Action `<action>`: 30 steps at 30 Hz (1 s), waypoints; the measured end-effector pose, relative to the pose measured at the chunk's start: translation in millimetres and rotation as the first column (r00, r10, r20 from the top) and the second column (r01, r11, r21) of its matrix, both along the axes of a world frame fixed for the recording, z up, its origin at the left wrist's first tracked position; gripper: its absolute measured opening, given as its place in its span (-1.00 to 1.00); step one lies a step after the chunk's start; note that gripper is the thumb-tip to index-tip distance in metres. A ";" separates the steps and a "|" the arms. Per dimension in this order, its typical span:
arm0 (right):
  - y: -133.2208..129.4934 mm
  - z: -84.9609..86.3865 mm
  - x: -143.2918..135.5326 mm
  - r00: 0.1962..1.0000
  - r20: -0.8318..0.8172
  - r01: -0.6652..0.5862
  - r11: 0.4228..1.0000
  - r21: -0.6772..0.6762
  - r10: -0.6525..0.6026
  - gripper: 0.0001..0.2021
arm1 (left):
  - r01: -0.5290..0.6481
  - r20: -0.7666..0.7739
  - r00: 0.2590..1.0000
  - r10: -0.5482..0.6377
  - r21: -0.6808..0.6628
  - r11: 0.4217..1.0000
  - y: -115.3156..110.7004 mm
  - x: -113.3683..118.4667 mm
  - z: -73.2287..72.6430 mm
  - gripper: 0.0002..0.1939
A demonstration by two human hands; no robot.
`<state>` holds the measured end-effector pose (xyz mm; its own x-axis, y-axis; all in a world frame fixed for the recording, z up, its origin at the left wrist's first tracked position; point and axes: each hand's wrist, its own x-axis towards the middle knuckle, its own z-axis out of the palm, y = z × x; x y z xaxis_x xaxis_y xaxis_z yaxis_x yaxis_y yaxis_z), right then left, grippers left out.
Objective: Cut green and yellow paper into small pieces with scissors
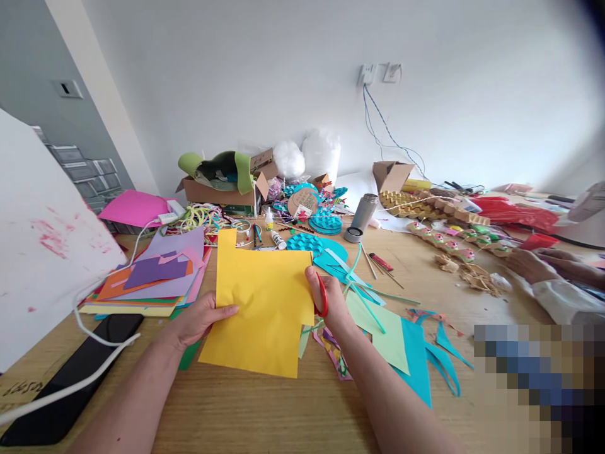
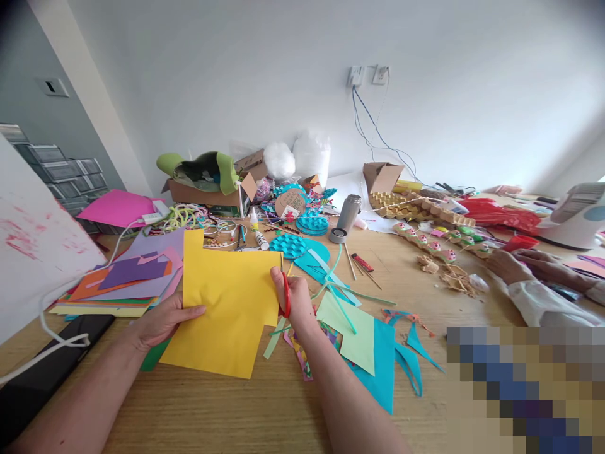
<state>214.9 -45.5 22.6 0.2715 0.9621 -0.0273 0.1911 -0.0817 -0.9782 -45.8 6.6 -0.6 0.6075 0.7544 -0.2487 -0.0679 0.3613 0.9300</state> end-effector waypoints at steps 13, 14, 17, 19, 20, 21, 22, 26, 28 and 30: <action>4.9 -8.1 3.3 0.998 0.025 -0.049 0.999 -0.023 0.050 -0.38 | 0.022 -0.033 0.999 -0.023 -0.029 0.999 2.3 -4.6 -0.7 -0.56; 5.6 -9.3 3.8 0.998 0.030 -0.045 0.999 -0.029 0.046 -0.37 | 0.028 -0.041 0.999 -0.030 -0.034 0.999 2.6 -5.0 -0.6 -0.56; 6.7 -11.5 4.6 0.999 0.032 -0.031 0.999 -0.035 0.032 -0.38 | 0.047 -0.042 0.998 -0.048 -0.037 0.998 2.8 -5.7 -1.0 -0.55; 6.9 -12.7 4.6 0.999 0.039 -0.026 0.999 -0.033 0.027 -0.37 | 0.060 -0.033 0.998 -0.061 -0.042 0.997 2.8 -6.2 -2.0 -0.57; 7.0 -13.5 4.5 0.999 0.038 -0.023 0.999 -0.036 0.024 -0.36 | 0.067 -0.030 0.997 -0.068 -0.045 0.997 2.9 -6.5 -2.7 -0.57; 7.1 -14.6 4.4 0.999 0.029 -0.019 0.999 -0.039 0.020 -0.35 | 0.074 -0.028 0.997 -0.075 -0.047 0.996 3.2 -7.0 -3.5 -0.58; 7.2 -15.8 4.3 1.000 0.018 -0.015 0.999 -0.041 0.016 -0.34 | 0.080 -0.029 0.996 -0.081 -0.048 0.996 3.6 -7.6 -4.4 -0.59; 8.7 -19.8 4.4 0.998 -0.062 -0.027 1.000 -0.015 0.026 -0.30 | 0.050 -0.020 0.999 -0.051 -0.052 0.997 6.8 -11.0 -5.9 -0.59; 10.7 -18.7 5.1 0.982 -0.189 -0.017 1.000 0.021 0.020 -0.30 | -0.052 0.013 0.999 0.052 -0.048 0.998 8.8 -12.7 -4.2 -0.56; 13.1 -14.9 6.7 0.937 -0.347 0.002 0.998 0.061 0.020 -0.27 | -0.194 0.056 0.979 0.197 -0.059 0.979 10.8 -13.7 -1.4 -0.54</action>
<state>221.6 -32.3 7.7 0.2465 0.9672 -0.0617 -0.1614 -0.0218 -0.9866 -59.5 17.4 -1.9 0.4652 0.8467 -0.2583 -0.1984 0.3841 0.9017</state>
